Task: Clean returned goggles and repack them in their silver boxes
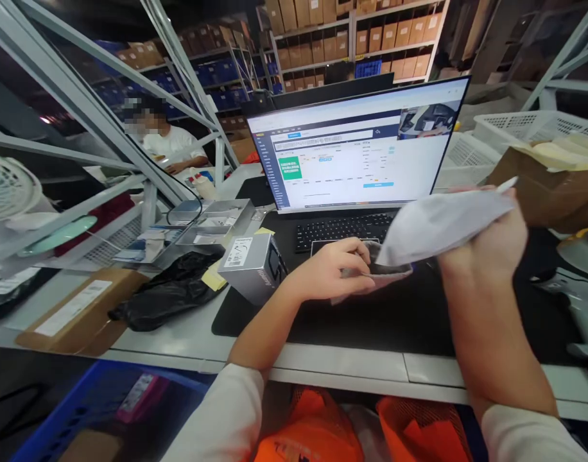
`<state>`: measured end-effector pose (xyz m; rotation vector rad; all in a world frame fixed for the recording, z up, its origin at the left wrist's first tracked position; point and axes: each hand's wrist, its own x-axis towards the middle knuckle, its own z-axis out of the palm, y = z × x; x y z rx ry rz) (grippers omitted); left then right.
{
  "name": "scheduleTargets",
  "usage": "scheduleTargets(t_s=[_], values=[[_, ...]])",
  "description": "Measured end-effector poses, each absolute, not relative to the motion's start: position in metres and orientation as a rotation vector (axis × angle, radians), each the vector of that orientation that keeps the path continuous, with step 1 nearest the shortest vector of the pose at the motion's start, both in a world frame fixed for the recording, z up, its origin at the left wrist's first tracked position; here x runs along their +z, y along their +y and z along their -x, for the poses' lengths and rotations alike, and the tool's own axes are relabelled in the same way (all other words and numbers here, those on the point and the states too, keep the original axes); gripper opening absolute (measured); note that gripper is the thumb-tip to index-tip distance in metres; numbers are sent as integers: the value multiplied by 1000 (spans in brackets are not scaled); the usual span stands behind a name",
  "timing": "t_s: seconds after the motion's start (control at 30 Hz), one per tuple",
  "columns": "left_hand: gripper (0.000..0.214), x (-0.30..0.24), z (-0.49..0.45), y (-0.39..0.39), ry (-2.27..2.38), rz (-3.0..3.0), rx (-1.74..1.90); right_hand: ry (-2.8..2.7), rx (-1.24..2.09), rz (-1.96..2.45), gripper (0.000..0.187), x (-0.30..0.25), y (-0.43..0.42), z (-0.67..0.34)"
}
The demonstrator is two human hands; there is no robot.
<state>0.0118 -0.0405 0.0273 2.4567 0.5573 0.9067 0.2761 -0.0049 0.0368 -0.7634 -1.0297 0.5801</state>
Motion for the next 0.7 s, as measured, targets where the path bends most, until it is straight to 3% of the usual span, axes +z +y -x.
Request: scheduleTargets(t_s=[0.13, 0.4, 0.6, 0.7], values=[[19, 25, -9, -39, 520, -2328, 1029, -641, 874, 532, 34, 33, -6, -241], [26, 26, -1, -37, 604, -2119, 1221, -762, 709, 419, 48, 41, -28, -212], [37, 19, -11, -32, 696, -2016, 1407, -815, 1122, 541, 28, 32, -24, -208], [36, 17, -11, -29, 700, -2072, 1522, -919, 1350, 615, 33, 27, -16, -214]])
